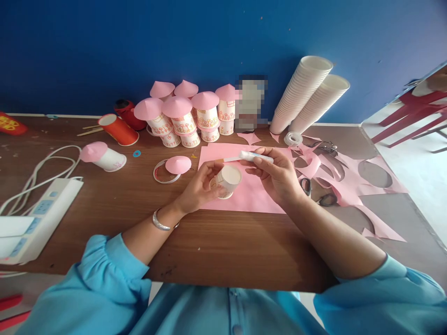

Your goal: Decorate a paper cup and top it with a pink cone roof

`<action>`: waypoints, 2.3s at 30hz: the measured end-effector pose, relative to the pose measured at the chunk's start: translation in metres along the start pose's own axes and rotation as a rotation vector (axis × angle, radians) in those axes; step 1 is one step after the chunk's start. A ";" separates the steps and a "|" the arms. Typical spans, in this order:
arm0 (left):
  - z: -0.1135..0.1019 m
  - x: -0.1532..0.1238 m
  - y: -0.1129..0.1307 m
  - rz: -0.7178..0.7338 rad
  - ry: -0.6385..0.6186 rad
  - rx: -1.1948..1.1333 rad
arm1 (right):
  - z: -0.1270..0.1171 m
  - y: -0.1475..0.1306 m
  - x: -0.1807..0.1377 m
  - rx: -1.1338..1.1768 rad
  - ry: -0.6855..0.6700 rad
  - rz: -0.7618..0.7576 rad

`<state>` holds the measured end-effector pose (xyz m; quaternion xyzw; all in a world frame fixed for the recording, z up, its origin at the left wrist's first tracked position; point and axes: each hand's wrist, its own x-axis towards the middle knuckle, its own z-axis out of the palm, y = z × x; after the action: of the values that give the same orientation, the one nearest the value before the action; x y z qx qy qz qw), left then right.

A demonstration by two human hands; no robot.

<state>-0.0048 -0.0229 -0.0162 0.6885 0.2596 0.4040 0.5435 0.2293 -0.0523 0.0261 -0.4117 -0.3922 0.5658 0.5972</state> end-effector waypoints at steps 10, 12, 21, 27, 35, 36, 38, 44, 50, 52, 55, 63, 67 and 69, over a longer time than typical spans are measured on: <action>-0.004 -0.003 0.009 0.257 0.095 0.472 | 0.009 -0.010 -0.014 0.093 -0.021 0.051; -0.001 -0.002 0.023 0.323 0.205 0.469 | 0.014 -0.015 -0.022 0.119 -0.029 0.056; 0.038 -0.008 0.072 0.166 0.132 0.173 | 0.042 -0.009 -0.068 0.098 -0.045 0.060; 0.044 -0.018 0.075 0.243 0.215 0.233 | 0.038 -0.001 -0.086 -0.451 -0.012 -0.376; 0.043 -0.018 0.081 0.370 0.205 0.494 | 0.041 -0.013 -0.101 -0.813 -0.115 -0.682; 0.044 -0.017 0.082 0.377 0.198 0.509 | 0.041 -0.013 -0.101 -0.800 -0.116 -0.679; 0.044 -0.017 0.082 0.406 0.183 0.528 | 0.041 -0.013 -0.101 -0.778 -0.121 -0.676; 0.043 -0.017 0.080 0.427 0.163 0.590 | 0.039 -0.016 -0.097 -0.740 -0.135 -0.704; 0.041 -0.019 0.081 0.432 0.095 0.588 | 0.032 -0.016 -0.091 -0.996 -0.118 -0.887; 0.040 -0.020 0.082 0.429 0.086 0.573 | 0.028 -0.018 -0.090 -1.161 -0.106 -1.002; 0.040 -0.020 0.083 0.423 0.077 0.564 | 0.023 -0.022 -0.088 -1.325 -0.094 -1.109; 0.038 -0.018 0.087 0.443 0.097 0.622 | 0.021 -0.032 -0.093 -1.328 -0.052 -1.089; 0.038 -0.018 0.087 0.467 0.077 0.629 | 0.022 -0.034 -0.095 -1.384 -0.108 -1.137; 0.038 -0.018 0.086 0.473 0.075 0.636 | 0.022 -0.035 -0.095 -1.399 -0.119 -1.141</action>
<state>0.0106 -0.0817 0.0585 0.8480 0.2256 0.4423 0.1853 0.2162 -0.1465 0.0666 -0.3936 -0.8214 -0.1634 0.3790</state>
